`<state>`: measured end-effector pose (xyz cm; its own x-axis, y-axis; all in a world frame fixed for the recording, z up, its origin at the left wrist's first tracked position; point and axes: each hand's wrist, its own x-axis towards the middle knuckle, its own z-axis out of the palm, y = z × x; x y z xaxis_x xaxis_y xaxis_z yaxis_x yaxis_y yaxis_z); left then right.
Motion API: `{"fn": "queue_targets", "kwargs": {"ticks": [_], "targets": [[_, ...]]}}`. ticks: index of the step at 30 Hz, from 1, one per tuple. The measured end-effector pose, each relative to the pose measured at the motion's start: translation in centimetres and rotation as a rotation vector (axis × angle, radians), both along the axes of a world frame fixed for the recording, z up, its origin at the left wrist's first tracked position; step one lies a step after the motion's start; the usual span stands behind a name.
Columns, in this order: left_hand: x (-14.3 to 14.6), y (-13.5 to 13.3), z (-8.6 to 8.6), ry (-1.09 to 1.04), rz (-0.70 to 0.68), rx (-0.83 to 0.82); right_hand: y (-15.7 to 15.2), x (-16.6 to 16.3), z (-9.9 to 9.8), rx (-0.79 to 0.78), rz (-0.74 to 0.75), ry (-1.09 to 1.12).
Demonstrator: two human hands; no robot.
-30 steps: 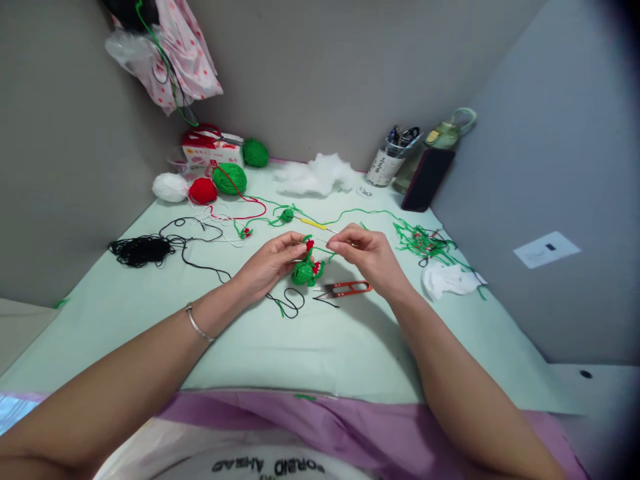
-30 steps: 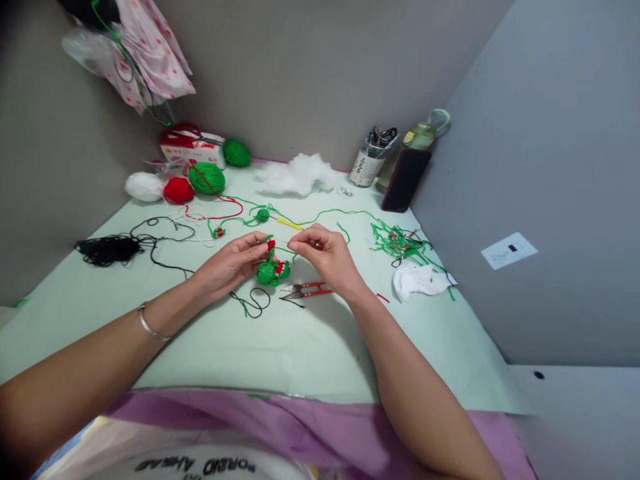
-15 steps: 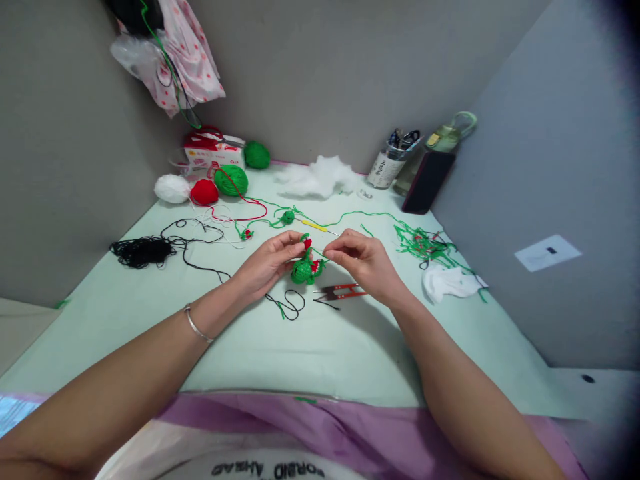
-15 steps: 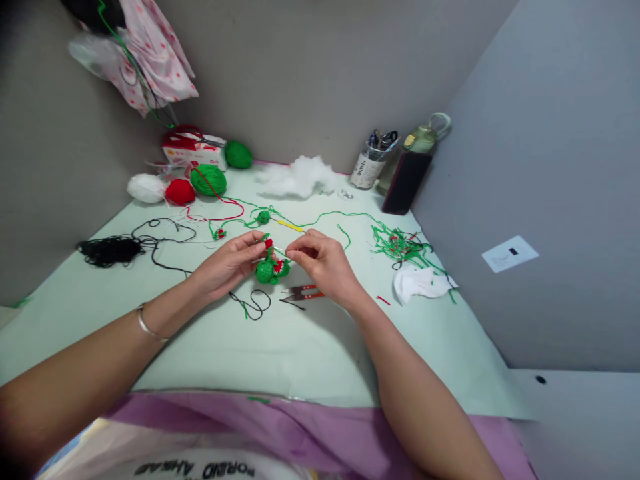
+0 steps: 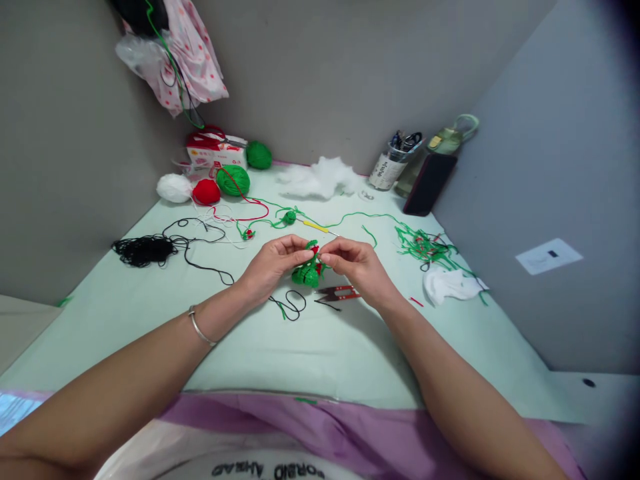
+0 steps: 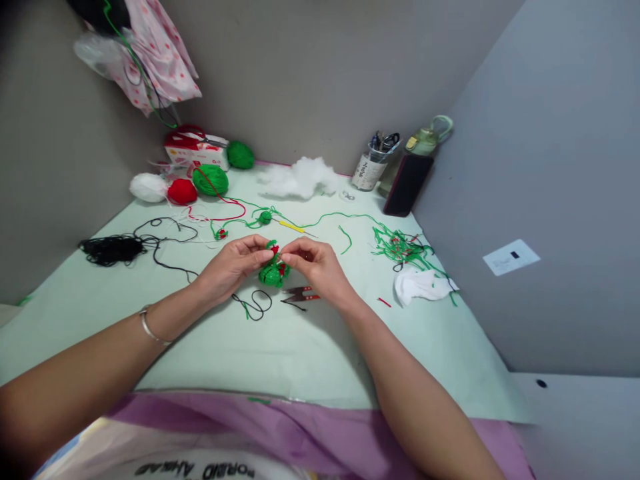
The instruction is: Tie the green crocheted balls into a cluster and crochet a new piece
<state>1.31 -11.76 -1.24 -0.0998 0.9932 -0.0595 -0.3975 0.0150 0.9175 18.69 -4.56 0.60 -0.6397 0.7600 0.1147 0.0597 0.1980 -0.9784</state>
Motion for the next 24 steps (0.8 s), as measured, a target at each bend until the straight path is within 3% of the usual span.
{"fn": "queue_targets", "kwargs": {"ticks": [5, 14, 24], "targets": [[0.2, -0.2, -0.2, 0.073, 0.086, 0.047, 0.0, -0.3, -0.2, -0.072, -0.008, 0.008], [0.0, -0.2, -0.2, 0.079, 0.096, 0.048, 0.3, 0.3, -0.3, 0.018, 0.029, -0.006], [0.5, -0.2, -0.9, 0.074, 0.068, 0.04, -0.7, -0.8, -0.5, -0.154, -0.058, 0.003]]}}
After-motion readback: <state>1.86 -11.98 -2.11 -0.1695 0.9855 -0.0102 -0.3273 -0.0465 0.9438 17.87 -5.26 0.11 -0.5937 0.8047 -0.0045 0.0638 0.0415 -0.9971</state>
